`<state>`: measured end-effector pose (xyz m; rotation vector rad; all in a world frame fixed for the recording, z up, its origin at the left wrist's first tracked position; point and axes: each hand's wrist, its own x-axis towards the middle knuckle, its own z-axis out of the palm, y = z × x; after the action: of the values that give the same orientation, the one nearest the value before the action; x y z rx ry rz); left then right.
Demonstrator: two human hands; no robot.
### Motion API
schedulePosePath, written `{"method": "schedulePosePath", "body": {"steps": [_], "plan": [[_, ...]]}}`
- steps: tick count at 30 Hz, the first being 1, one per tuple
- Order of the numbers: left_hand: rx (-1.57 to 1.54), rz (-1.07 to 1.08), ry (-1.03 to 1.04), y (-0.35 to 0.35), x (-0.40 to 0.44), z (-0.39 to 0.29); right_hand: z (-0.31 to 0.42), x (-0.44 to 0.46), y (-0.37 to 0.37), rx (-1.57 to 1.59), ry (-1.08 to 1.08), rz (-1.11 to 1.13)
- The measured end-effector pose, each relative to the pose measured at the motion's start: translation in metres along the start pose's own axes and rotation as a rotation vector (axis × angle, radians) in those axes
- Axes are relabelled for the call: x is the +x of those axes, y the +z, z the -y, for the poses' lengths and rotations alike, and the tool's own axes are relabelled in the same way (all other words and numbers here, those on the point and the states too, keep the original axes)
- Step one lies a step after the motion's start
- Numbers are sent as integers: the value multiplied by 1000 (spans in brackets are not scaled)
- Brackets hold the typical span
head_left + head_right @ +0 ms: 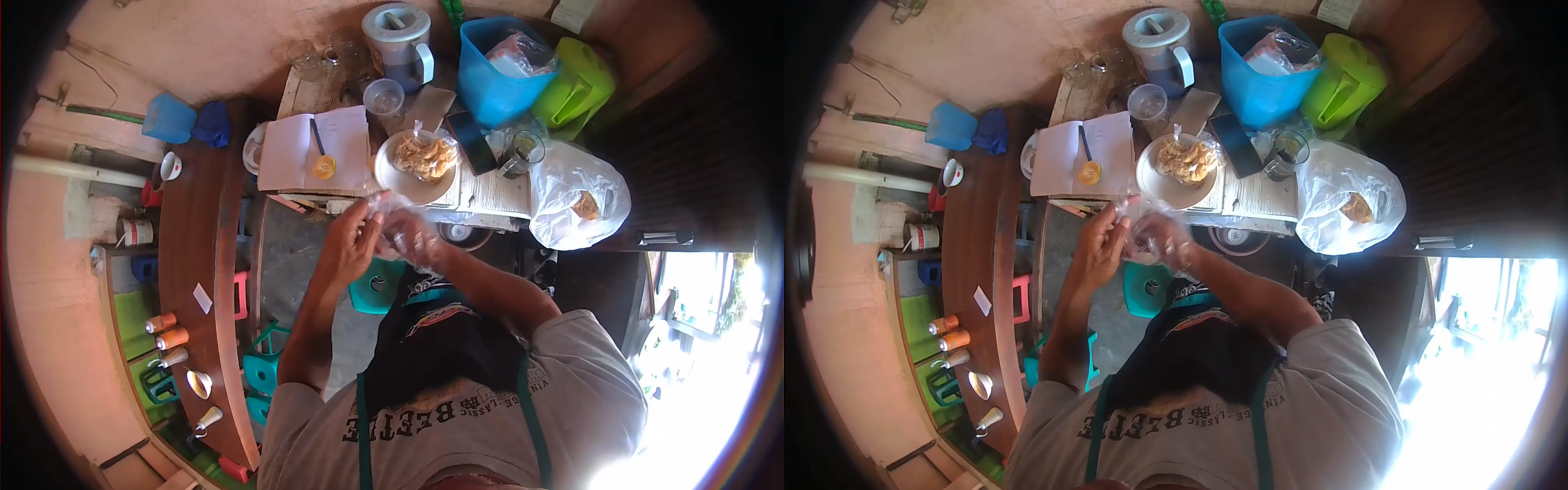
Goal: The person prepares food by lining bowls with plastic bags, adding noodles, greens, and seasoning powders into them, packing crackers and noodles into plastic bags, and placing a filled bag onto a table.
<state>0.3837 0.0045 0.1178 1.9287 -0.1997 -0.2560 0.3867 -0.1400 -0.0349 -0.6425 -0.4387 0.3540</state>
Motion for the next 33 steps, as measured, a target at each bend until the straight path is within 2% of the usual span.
{"method": "schedulePosePath", "body": {"steps": [1,3,5,7,9,10,12,15,19,21,24,26,27,29,32,33], "plan": [[-32,27,20,6,1,-8,-4,4,-1,-144,185,4],[-72,63,8,10,2,-10,-8,12,-2,-556,371,113],[-35,-28,10,0,0,4,-10,21,-10,-1091,358,329],[-85,-75,-48,-17,-7,25,34,24,-23,-552,481,118],[-223,-86,-168,-30,-18,44,99,38,-24,-1046,136,53],[-240,-72,-167,-30,-17,43,129,52,-25,-1775,-323,94],[-271,-31,-183,-29,-21,38,157,63,-44,-2027,-98,144],[-277,22,-142,-22,-12,24,142,77,-64,-2251,185,346],[-327,0,-128,-31,-11,17,127,74,-87,-2171,65,315],[-328,-15,-129,-42,-9,13,132,75,-86,-2148,133,307],[-296,-71,-92,-50,-5,-9,146,78,-93,-2004,477,294],[-290,-60,-62,-56,1,-7,146,65,-112,-1331,270,123],[-285,-56,-44,-59,4,-8,148,57,-106,-832,140,70],[-251,-63,-18,-57,9,-20,176,46,-107,-353,183,158],[-220,-22,6,-44,16,-39,184,43,-62,-355,360,142],[-215,11,12,-37,16,-43,190,51,-32,-339,342,290]]}}
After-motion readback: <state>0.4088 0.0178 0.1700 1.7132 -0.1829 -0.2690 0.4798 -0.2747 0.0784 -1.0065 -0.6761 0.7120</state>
